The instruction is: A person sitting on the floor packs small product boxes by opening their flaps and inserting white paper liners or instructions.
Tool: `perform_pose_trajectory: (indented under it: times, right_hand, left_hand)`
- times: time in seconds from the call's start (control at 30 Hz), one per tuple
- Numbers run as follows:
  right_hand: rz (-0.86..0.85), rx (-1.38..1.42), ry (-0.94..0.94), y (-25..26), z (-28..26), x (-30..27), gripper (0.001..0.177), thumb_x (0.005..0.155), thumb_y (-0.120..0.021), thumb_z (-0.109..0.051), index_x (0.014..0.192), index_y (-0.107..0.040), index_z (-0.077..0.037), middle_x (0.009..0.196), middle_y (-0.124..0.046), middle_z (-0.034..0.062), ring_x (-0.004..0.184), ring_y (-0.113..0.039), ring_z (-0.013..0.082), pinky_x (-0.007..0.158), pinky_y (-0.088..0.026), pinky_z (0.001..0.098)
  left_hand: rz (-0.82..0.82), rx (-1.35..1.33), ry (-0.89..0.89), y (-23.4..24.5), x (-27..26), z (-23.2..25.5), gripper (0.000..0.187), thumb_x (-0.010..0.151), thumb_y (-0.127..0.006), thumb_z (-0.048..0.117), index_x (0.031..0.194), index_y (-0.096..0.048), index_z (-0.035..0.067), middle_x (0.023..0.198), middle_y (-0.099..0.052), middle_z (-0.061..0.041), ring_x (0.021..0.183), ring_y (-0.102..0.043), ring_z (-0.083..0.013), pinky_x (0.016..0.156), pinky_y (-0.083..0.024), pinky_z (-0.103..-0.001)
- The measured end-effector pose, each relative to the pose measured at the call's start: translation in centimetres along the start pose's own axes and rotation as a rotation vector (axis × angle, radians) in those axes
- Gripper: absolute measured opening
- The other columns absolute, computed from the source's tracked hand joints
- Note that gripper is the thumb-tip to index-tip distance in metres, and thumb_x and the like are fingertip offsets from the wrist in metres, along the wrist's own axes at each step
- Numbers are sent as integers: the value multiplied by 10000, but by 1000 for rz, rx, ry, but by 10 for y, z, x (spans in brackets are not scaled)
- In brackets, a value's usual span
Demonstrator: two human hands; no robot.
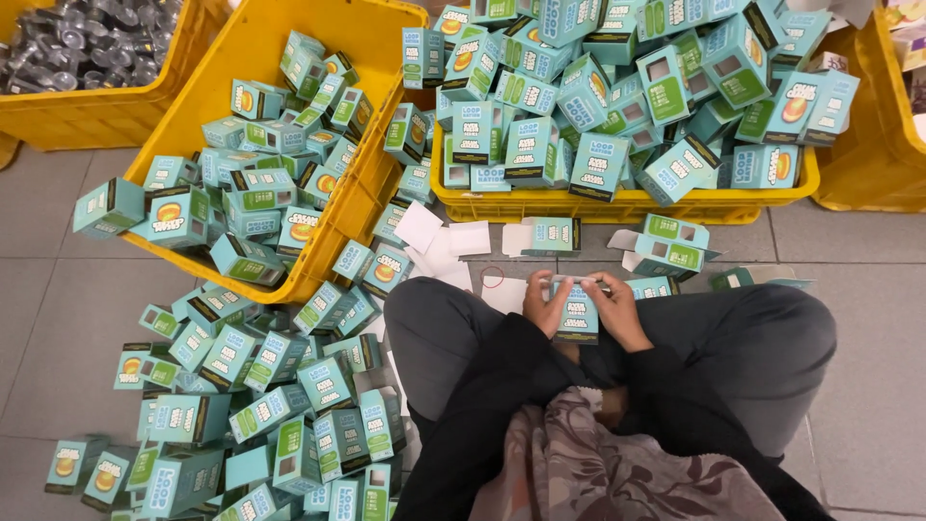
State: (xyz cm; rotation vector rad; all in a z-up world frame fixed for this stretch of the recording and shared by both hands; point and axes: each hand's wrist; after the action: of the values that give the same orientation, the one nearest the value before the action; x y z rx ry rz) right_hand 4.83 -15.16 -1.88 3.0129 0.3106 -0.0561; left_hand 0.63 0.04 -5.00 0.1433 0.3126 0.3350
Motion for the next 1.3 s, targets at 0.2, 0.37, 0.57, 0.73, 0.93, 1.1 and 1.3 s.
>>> perform_pose_trajectory:
  times: [0.2,0.37,0.57,0.73,0.93,1.1,1.3]
  right_hand:
    - [101,48,-74,4,-2,3,84,992,-727,-155,982,-732,-72,783,-635,-1,634,-600,73,501,-526,224]
    - [67,174,-308,14,13,20,212,1017,-714,-317,968,-719,-111,882,-683,30,738,-646,156,621,-597,339]
    - [-116,-126,-319,23,-16,33,381,974,-697,-360,1220,-690,-70,1114,-684,225,1005,-648,343,825,-565,500]
    - [-244,-997,-134,84,16,91,759,838,-800,-440,1440,-581,-33,1374,-588,334,1242,-577,567,956,-506,707]
    - [-236,-1814,-266,95,103,121,1394,404,-1084,-446,1566,-322,-337,1668,-263,207,1454,-292,582,953,-309,860]
    - [129,-1928,-128,123,127,122,359,986,-540,-269,1221,-713,-60,1415,-496,273,1215,-461,699,824,-215,945]
    - [25,-2226,-1034,98,49,140,614,1158,-192,-499,1584,-400,-108,1664,-305,247,1407,-352,629,1074,-346,820]
  left_hand:
    - [-278,120,176,20,-27,63,1231,571,-945,559,1522,-289,133,1200,-652,-184,1209,-641,-378,1071,-489,-452]
    - [-274,150,91,24,-35,75,1204,522,-946,578,1481,-363,143,1221,-671,-190,1215,-642,-391,1075,-502,-478]
    - [-223,157,57,26,-34,90,1165,592,-925,431,1542,-304,169,1348,-622,-214,1290,-592,-420,1120,-477,-528]
    - [-101,136,114,23,-28,83,1108,631,-915,332,1543,-294,220,1317,-641,-165,1259,-621,-396,1099,-498,-505]
    - [-19,135,206,17,-21,72,1136,547,-930,376,1514,-336,329,1288,-665,-80,1244,-644,-334,1097,-508,-459]
    - [15,65,224,20,-20,73,1123,554,-937,331,1511,-348,338,1248,-682,-91,1195,-669,-346,1039,-549,-458]
    - [40,28,218,19,-16,70,1136,551,-963,339,1500,-339,332,1243,-672,-97,1197,-666,-334,1028,-554,-460]
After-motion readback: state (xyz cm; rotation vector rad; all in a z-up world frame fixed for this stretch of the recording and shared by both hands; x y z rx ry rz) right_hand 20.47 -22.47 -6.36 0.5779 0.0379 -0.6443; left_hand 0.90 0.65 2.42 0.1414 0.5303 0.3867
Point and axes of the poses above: each hand's wrist, its own x-axis towards the middle knuckle, its own y-axis out of the back of the hand, z = x × y
